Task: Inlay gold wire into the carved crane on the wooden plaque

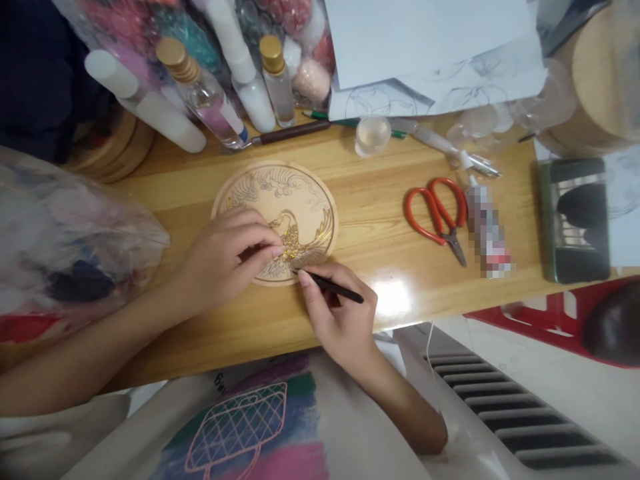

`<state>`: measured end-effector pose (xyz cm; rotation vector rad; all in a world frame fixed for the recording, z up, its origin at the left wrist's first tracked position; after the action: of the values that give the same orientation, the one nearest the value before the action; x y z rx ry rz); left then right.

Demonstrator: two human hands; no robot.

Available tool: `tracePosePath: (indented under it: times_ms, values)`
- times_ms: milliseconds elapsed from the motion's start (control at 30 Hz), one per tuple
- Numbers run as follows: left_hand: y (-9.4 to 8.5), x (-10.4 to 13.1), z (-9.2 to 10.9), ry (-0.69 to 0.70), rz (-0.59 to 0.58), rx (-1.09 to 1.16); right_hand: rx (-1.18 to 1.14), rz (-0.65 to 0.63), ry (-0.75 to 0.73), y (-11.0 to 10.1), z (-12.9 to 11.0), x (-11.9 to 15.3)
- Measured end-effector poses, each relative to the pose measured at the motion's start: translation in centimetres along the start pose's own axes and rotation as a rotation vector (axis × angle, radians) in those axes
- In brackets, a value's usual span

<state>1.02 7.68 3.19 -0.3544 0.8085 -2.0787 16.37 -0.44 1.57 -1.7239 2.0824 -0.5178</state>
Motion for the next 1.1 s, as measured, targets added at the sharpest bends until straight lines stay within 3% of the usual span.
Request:
tracePosePath:
  times_ms: [700, 1100]
  values:
    - [-0.07, 0.06, 0.09, 0.003, 0.011, 0.002, 0.01, 0.014, -0.019, -0.08, -0.07, 0.02]
    - [-0.09, 0.11, 0.09, 0.0, 0.01, -0.013, -0.064, 0.115, 0.163, -0.26, 0.53, -0.16]
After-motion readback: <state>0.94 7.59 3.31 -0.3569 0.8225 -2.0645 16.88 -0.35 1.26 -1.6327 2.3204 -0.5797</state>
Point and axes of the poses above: each hand's wrist, its own x-axis away from the middle knuckle, its own y-axis out of the palm, z = x × y, the point moved 5 cm from there along -x, towards the middle knuckle, and after that the axes turned 7 degrees about x, right-handed, at the moved point
